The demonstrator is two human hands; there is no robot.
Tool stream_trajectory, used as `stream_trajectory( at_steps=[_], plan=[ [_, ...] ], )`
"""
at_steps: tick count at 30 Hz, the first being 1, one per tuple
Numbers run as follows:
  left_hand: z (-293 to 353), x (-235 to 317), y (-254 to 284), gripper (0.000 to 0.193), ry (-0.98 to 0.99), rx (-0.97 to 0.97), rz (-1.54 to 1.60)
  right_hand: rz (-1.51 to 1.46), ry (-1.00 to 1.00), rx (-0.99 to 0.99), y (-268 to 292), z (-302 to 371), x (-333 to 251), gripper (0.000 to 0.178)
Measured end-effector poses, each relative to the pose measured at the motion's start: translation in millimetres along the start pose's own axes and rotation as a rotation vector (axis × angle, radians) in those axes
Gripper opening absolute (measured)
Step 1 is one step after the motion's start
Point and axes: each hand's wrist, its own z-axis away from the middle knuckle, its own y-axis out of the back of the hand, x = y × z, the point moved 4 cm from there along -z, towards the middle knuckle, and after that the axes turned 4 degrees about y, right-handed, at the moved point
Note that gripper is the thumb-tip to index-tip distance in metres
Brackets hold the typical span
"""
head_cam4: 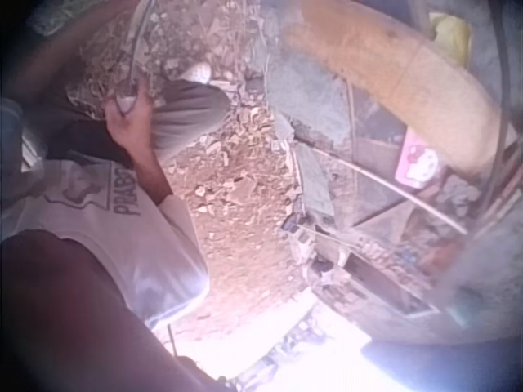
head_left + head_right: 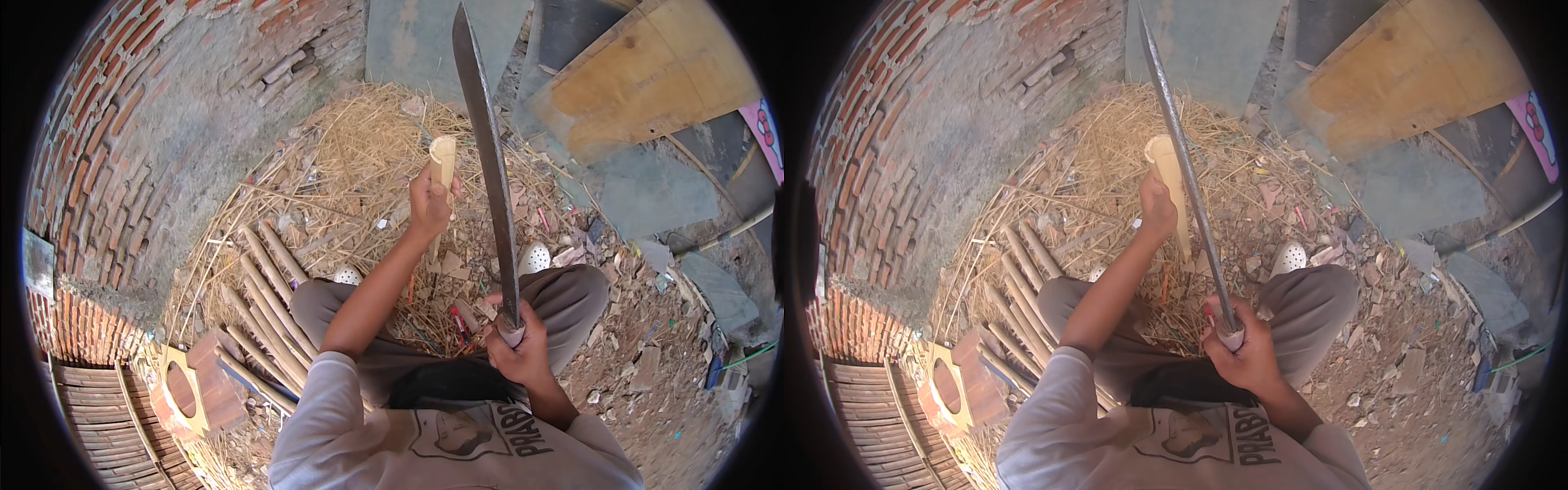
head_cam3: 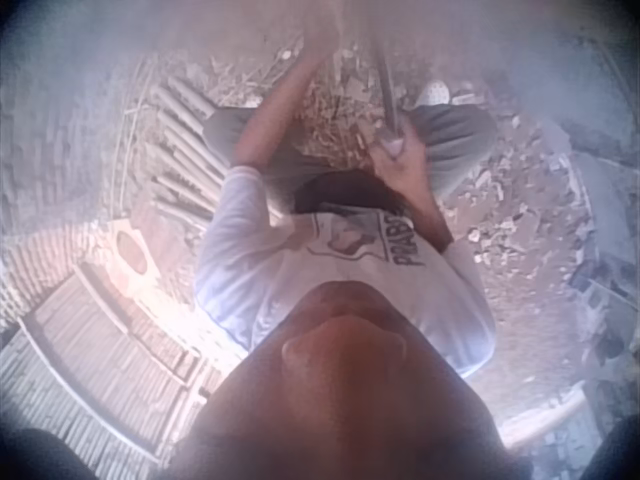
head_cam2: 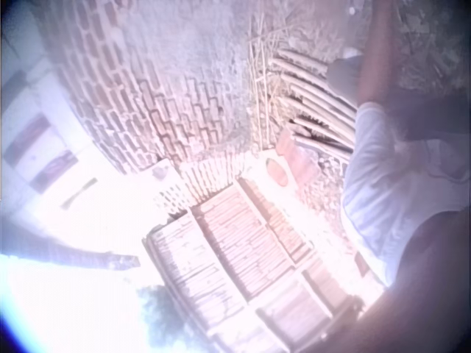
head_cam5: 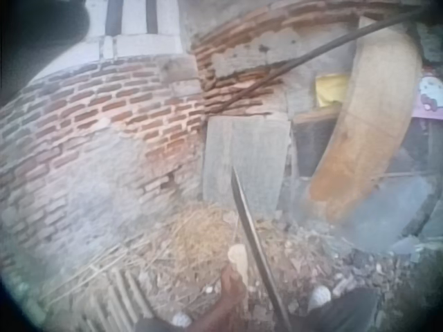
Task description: The person sits on the ground and uses a large knife to split long bamboo poles into thin strips. They repeatedly hold the bamboo, strike it with the knife to split it, and place the resulting strips on a pile to the left.
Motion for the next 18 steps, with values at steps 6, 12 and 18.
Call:
stream_trajectory(
  at_steps=[6, 12, 18],
  plan=[
    [2, -15, 5, 0.077, 0.008, -0.063, 0.059, 0.16, -0.054, -0.013, -1, -9, 5, 0.036],
    [3, -15, 3, 0.076, 0.02, -0.05, 0.069, 0.148, -0.106, 0.002, -2, -10, 11, 0.036],
    [2, -7, 1, 0.074, -0.002, -0.046, 0.051, 0.243, 0.114, 0.068, 8, -5, -7, 0.039]
  ],
)
